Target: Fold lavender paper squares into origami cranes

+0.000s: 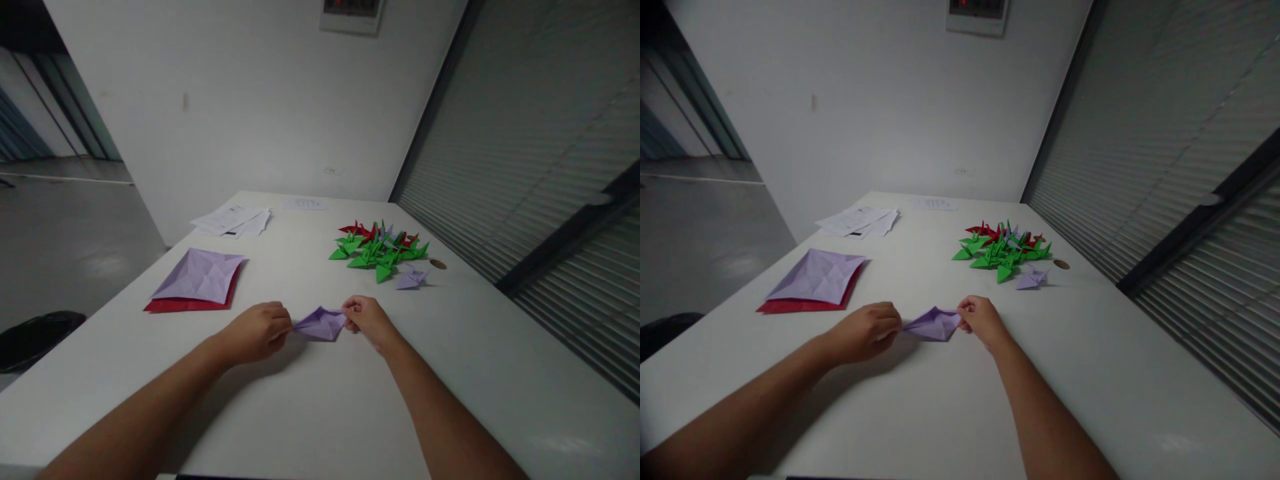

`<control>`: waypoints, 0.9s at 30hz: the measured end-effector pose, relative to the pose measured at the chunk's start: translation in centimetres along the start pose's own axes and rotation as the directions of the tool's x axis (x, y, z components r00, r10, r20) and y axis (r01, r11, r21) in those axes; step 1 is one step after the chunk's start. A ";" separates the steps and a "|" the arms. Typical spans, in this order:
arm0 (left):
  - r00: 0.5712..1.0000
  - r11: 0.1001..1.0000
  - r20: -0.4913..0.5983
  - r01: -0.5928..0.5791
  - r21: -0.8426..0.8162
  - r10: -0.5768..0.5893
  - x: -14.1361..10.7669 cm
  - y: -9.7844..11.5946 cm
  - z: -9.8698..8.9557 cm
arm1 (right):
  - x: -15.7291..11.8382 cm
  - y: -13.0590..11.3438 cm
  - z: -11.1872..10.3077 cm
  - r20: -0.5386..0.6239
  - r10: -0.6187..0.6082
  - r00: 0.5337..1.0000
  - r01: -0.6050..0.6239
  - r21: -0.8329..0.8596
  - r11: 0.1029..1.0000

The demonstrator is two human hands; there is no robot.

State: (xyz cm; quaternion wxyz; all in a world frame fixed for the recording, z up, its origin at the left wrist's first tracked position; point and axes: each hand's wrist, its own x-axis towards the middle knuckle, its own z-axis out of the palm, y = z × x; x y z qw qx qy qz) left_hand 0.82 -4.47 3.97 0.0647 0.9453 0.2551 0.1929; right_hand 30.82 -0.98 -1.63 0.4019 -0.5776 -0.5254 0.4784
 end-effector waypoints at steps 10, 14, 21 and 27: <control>0.950 0.967 -0.177 0.255 -0.030 -0.256 1.2 1.6 1.9 | -0.8 -0.9 0.7 0.085 0.009 0.996 -0.012 0.042 0.999; 0.965 0.965 -0.044 0.261 0.015 -0.260 1.5 1.5 4.1 | -1.3 -1.3 1.2 0.127 0.012 0.992 -0.029 0.131 0.991; 0.933 0.934 0.031 0.357 0.026 -0.358 2.0 1.6 6.0 | -1.7 -2.0 1.7 0.145 -0.031 0.989 -0.007 0.257 0.966; 0.944 0.944 0.007 0.331 0.010 -0.331 2.3 1.3 5.5 | -1.9 -2.3 1.6 0.141 -0.008 0.990 -0.037 0.309 0.950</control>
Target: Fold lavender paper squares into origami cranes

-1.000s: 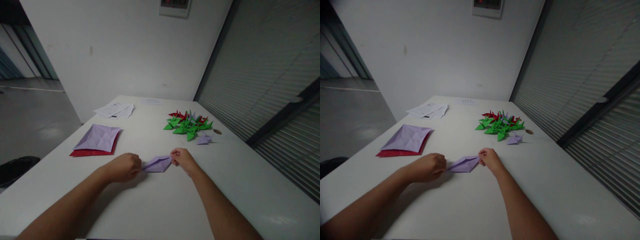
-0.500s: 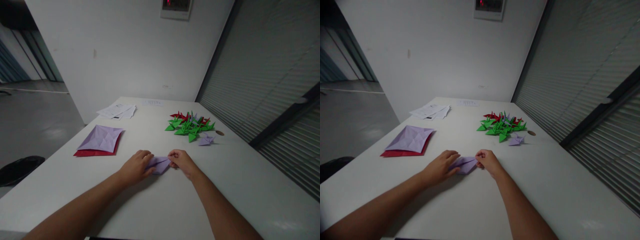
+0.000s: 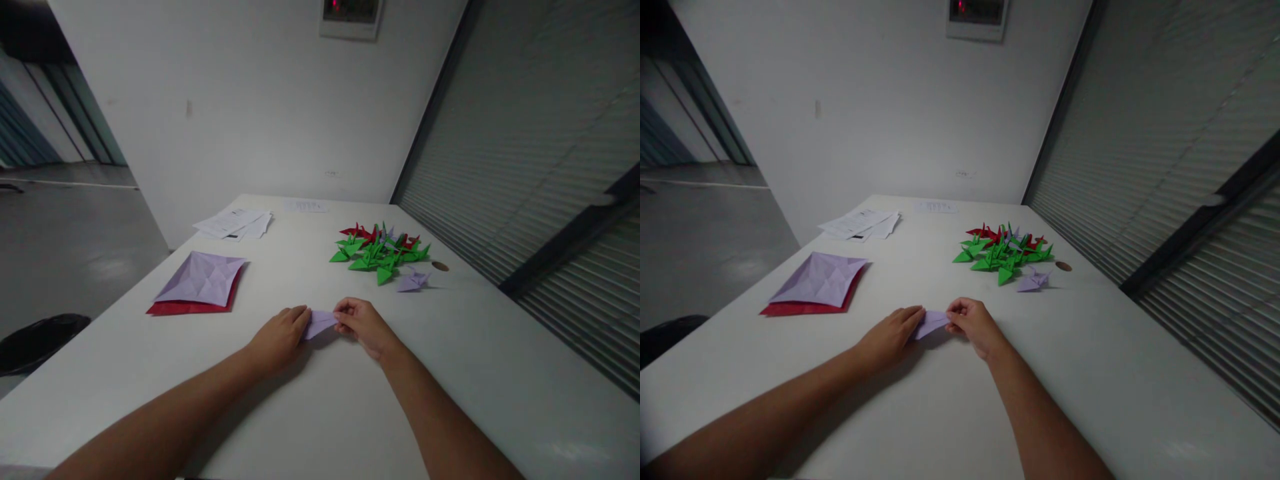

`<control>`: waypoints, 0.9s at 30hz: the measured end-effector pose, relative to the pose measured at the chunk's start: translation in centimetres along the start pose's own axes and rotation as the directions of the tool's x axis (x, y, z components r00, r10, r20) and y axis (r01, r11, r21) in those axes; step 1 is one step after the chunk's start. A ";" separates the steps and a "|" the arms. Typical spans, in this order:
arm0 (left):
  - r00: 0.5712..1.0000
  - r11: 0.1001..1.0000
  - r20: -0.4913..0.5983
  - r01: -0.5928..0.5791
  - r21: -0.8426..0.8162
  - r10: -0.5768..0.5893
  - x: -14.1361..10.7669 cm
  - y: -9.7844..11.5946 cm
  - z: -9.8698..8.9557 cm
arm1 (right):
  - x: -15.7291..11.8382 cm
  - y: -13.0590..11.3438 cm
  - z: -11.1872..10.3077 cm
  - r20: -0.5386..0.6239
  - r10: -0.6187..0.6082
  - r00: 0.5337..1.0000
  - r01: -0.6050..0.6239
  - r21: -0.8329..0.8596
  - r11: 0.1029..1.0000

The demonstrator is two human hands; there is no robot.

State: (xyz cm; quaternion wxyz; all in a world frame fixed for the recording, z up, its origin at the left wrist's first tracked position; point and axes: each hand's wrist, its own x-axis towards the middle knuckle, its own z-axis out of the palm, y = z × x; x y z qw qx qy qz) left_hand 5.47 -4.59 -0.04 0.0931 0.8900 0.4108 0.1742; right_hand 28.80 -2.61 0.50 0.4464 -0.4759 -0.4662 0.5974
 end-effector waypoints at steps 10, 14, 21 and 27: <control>0.997 0.991 -0.063 0.038 -0.129 -0.046 0.2 -0.1 -0.7 | -0.9 -1.2 0.4 0.069 -0.058 0.996 0.059 -0.013 0.998; 0.991 0.888 -0.042 0.093 -0.450 -0.125 0.4 0.0 -1.3 | -1.2 -1.6 0.6 0.103 -0.160 0.982 0.163 -0.016 0.987; 0.928 0.233 0.309 0.354 -0.906 -0.210 0.0 0.3 -0.6 | -1.6 -1.6 1.1 0.144 -0.156 0.977 0.160 -0.017 0.987; 0.904 0.100 0.370 0.397 -0.912 -0.213 0.1 0.4 0.1 | -1.3 -0.7 1.3 0.095 -0.181 0.979 0.187 -0.056 0.981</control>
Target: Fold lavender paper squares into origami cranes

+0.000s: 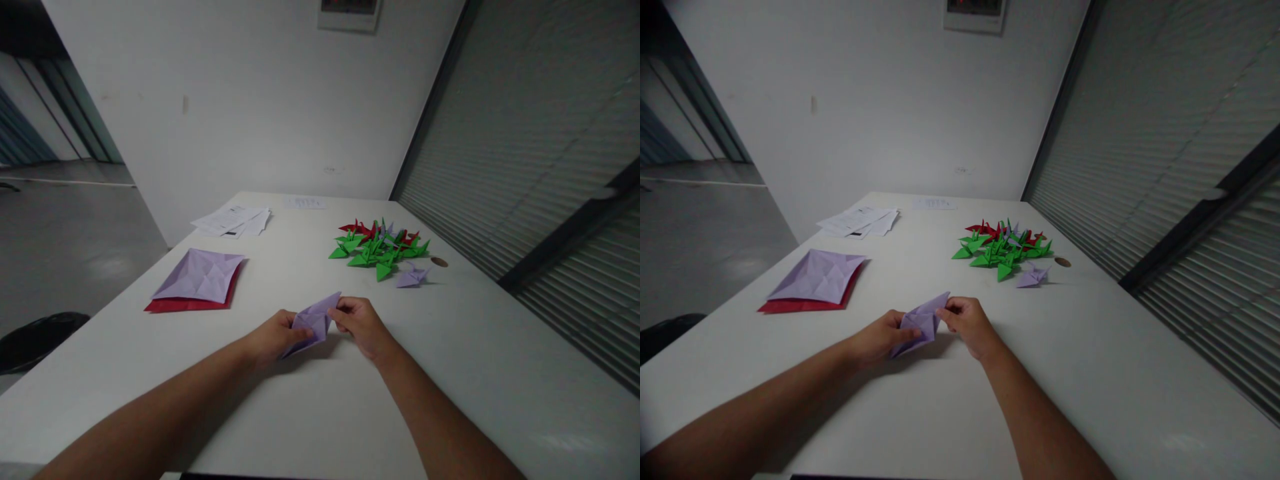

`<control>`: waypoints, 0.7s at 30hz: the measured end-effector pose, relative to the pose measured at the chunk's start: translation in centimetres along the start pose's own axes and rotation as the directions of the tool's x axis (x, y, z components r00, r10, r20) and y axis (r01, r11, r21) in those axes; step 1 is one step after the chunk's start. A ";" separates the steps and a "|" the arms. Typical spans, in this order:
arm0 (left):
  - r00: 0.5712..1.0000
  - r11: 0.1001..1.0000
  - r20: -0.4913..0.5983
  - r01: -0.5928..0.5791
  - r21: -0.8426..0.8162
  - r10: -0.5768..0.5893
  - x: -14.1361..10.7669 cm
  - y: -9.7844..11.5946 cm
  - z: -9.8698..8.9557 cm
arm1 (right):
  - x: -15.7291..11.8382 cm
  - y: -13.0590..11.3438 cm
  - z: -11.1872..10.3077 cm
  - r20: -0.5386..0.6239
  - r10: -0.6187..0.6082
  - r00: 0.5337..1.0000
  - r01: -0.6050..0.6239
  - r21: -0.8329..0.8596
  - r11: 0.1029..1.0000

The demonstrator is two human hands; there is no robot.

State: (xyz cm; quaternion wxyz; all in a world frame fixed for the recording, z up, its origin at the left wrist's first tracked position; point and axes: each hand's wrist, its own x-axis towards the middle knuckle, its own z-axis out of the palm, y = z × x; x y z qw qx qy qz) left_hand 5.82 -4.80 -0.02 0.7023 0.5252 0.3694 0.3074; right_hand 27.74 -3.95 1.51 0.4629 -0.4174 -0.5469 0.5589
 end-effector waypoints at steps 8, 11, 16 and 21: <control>0.994 0.971 -0.112 -0.032 -0.238 0.005 0.3 0.5 0.7 | 0.2 0.1 0.5 -0.012 0.058 0.998 -0.059 -0.067 0.996; 0.987 0.969 -0.162 -0.033 -0.246 -0.007 0.5 0.2 0.6 | 0.3 0.3 0.7 -0.063 0.029 0.998 -0.035 -0.109 0.993; 0.950 0.977 -0.313 -0.069 -0.204 0.002 1.1 -0.3 -0.2 | 0.1 1.1 0.5 -0.093 -0.391 0.916 0.299 -0.494 0.816; 0.918 0.972 -0.394 -0.130 -0.197 0.042 1.4 -0.4 -0.7 | -0.7 1.0 1.0 0.326 -0.497 0.804 0.583 -0.594 0.554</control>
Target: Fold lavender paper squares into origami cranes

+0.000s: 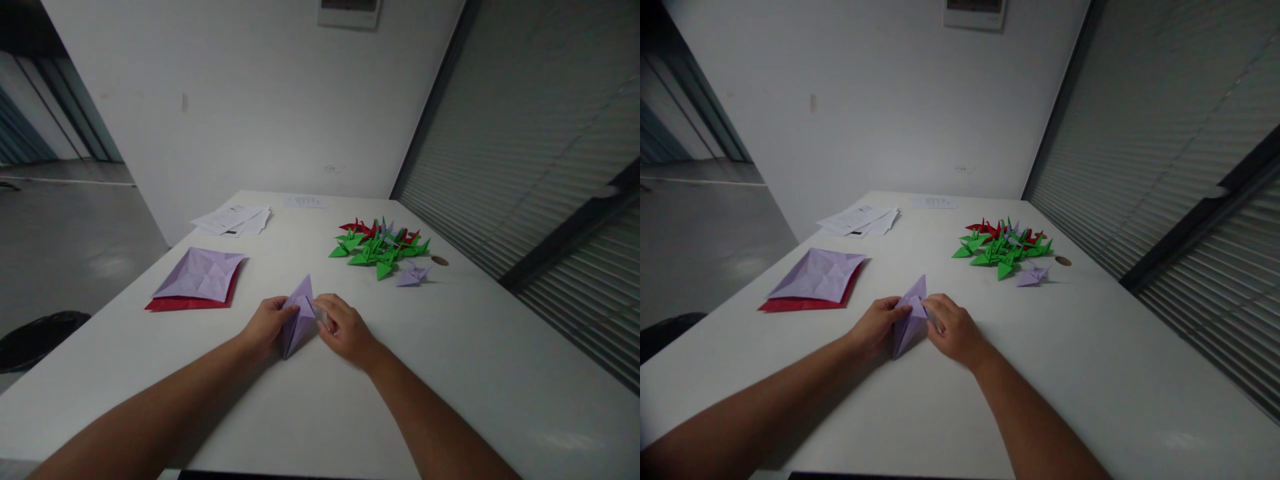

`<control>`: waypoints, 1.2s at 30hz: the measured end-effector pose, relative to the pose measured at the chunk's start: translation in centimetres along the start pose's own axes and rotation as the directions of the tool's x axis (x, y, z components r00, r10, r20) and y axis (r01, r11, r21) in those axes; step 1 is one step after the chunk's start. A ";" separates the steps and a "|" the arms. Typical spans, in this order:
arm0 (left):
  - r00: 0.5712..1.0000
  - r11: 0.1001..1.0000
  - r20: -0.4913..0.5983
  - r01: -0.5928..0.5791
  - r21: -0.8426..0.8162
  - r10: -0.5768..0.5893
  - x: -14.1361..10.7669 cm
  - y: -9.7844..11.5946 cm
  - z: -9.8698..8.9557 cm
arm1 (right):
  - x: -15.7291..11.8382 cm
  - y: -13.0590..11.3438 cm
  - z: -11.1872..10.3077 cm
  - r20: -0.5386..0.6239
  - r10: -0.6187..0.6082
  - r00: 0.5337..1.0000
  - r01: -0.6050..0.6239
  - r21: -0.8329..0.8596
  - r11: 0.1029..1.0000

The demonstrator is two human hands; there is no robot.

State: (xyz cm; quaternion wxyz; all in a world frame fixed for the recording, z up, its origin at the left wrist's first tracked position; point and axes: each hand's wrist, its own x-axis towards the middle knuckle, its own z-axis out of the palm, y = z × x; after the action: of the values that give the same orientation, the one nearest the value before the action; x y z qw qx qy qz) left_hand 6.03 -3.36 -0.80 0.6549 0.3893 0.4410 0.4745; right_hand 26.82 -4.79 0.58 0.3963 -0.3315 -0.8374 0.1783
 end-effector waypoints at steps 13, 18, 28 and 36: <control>0.999 0.981 0.044 0.004 -0.192 0.004 0.0 0.3 0.1 | 0.0 -0.7 0.0 0.135 -0.044 0.990 0.035 0.068 0.997; 0.998 0.968 0.055 0.035 -0.248 -0.022 -0.4 1.2 0.3 | 0.1 -0.8 -0.2 0.101 -0.080 0.992 0.072 0.073 0.995; 0.989 0.973 0.147 0.045 -0.224 -0.012 -0.9 1.9 0.3 | 0.2 -0.5 -0.2 0.050 -0.075 0.996 0.072 0.053 0.996; 0.988 0.985 0.145 0.083 -0.152 -0.061 -0.6 1.8 -0.2 | 0.1 -0.2 -0.3 0.022 -0.062 0.998 0.061 0.047 0.997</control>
State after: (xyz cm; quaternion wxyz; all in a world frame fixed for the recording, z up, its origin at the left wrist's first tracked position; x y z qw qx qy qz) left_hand 5.24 -3.44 0.87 0.7295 0.3523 0.3692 0.4554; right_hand 26.88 -4.86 0.95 0.3995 -0.2941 -0.8474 0.1893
